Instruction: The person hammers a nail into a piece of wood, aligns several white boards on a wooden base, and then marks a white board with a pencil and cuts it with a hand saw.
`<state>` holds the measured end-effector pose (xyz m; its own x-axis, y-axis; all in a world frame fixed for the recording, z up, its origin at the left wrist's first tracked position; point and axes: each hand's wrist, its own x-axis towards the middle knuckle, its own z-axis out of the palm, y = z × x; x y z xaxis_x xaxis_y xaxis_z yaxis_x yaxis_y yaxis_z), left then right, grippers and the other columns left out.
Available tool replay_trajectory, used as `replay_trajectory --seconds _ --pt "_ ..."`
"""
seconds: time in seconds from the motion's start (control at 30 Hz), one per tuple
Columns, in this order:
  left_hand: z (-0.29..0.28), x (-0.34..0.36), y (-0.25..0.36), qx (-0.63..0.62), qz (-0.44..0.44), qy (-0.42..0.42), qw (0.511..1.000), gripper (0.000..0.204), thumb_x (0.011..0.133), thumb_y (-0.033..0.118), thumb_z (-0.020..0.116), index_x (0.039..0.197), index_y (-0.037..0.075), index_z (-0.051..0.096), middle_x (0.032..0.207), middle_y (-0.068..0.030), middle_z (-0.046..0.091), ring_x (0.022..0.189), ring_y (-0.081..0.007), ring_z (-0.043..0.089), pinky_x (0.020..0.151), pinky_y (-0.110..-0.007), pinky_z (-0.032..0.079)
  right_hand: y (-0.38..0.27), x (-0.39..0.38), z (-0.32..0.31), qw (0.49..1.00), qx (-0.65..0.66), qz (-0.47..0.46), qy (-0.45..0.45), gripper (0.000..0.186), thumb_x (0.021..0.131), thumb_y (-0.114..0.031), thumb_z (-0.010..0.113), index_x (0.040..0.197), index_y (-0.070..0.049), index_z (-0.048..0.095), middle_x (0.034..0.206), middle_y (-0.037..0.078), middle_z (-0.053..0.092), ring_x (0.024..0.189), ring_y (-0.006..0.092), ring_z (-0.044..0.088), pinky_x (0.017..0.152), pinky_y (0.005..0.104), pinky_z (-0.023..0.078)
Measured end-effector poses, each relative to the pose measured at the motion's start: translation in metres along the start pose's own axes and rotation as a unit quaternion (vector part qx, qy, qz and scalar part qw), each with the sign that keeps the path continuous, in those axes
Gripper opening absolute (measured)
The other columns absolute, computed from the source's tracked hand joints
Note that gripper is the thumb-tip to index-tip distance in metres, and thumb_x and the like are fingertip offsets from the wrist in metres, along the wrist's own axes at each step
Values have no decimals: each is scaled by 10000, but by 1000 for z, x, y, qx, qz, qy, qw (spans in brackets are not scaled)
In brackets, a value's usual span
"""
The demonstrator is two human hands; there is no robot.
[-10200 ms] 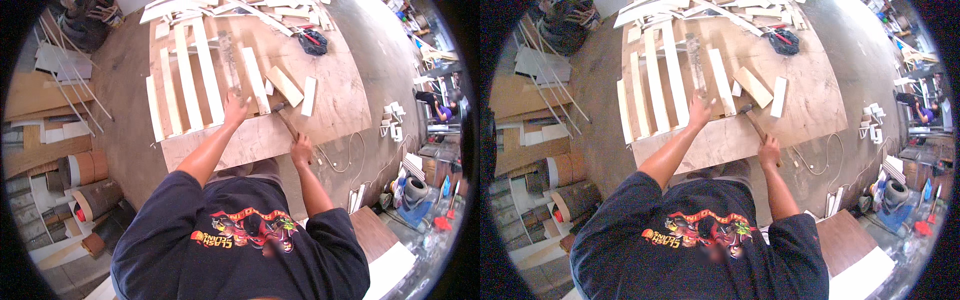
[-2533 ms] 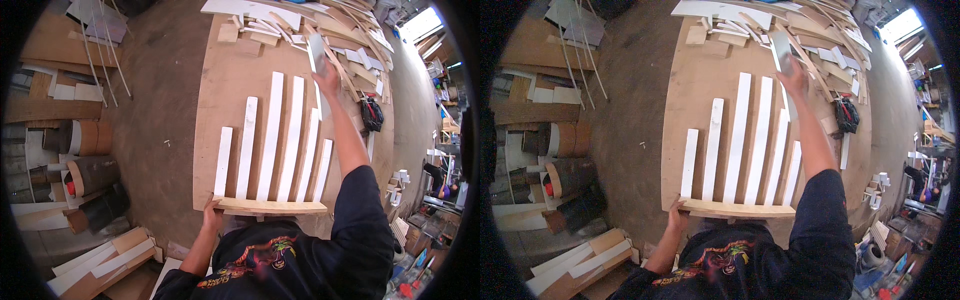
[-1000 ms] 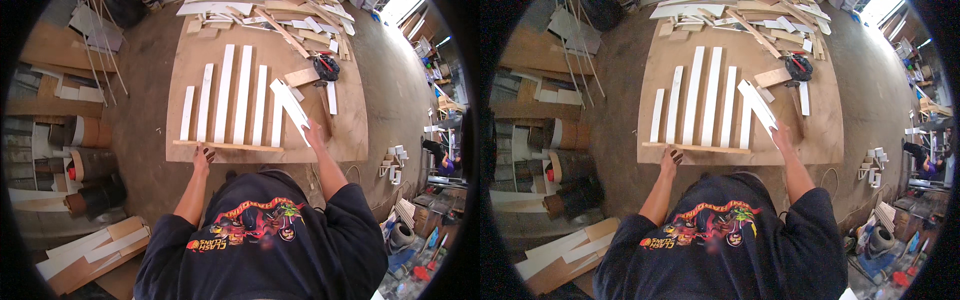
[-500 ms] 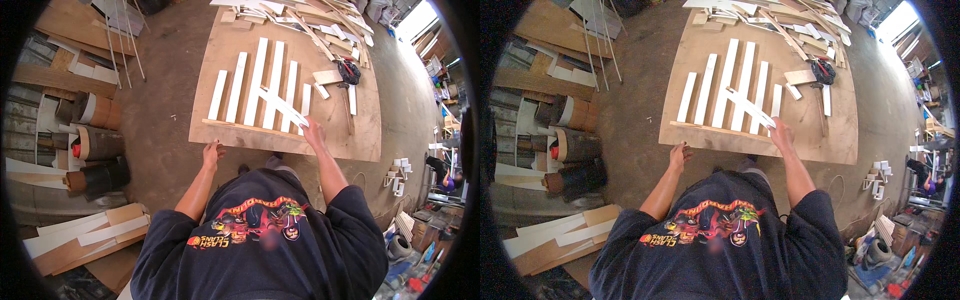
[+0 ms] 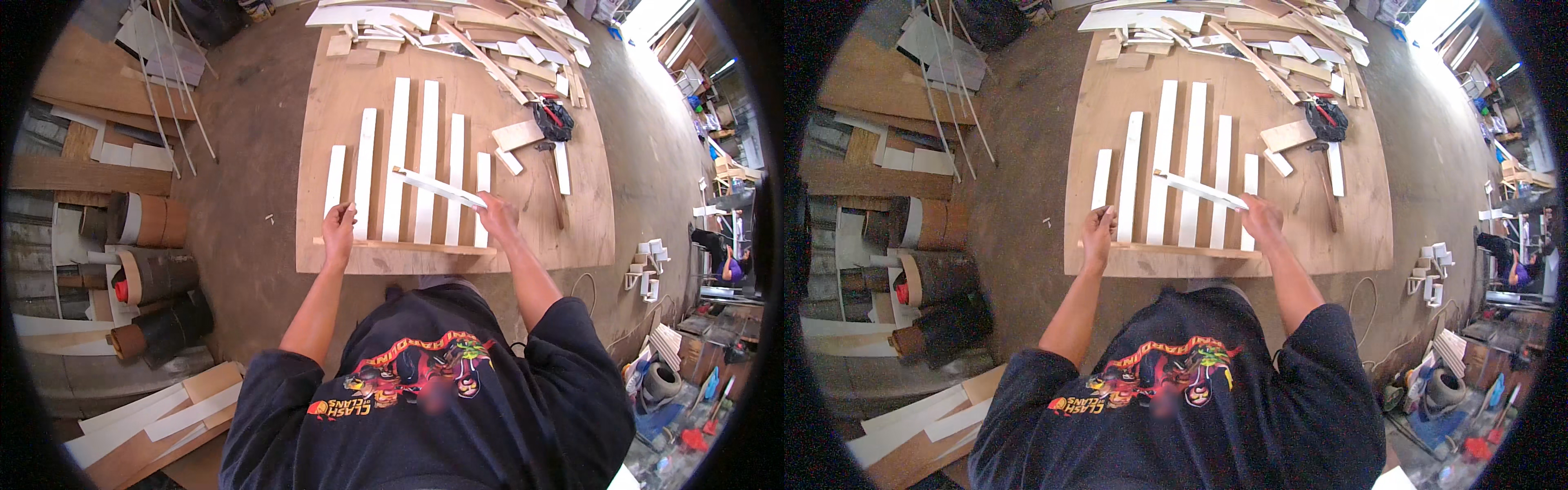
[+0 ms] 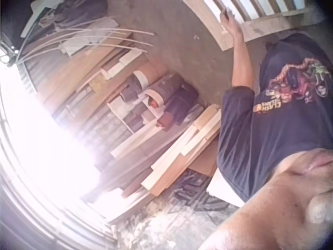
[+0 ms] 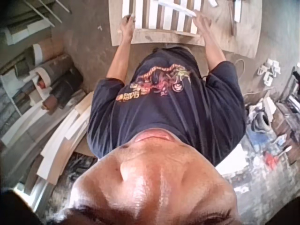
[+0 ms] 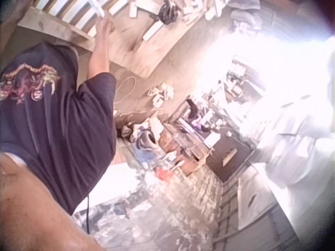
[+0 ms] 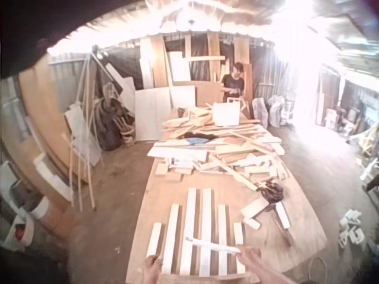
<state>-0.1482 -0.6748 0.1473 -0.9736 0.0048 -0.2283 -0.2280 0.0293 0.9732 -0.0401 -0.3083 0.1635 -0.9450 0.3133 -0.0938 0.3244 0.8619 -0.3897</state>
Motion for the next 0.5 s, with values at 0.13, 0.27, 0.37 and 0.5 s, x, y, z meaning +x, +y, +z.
replay_trajectory --seconds 0.13,0.27,0.37,0.5 --pt "41 40 11 34 -29 -51 998 346 999 258 664 1168 -44 675 953 -35 685 847 -103 606 778 -259 500 12 37 3 1000 14 2 -11 260 916 -279 710 1151 -168 692 1019 106 733 974 350 691 813 495 520" --pt "80 85 20 127 -70 -99 984 479 1021 297 624 1316 -80 604 1066 -98 712 963 -140 647 892 -290 515 30 88 12 997 38 -66 16 231 897 -236 723 1109 -146 706 1013 89 729 984 328 681 822 481 517" --pt "108 124 23 177 -28 -98 979 522 1033 310 594 1377 -81 555 1236 -194 688 1146 -222 650 987 -342 499 36 133 12 994 34 -99 22 220 883 -218 729 1089 -143 712 988 83 726 967 319 677 834 467 512" --pt "141 196 29 223 -8 -96 970 542 1048 325 557 1423 -65 518 1324 -262 636 1255 -279 611 1039 -362 470 37 205 2 992 50 -113 13 194 887 -226 711 1070 -165 715 925 86 707 938 322 666 850 461 502"
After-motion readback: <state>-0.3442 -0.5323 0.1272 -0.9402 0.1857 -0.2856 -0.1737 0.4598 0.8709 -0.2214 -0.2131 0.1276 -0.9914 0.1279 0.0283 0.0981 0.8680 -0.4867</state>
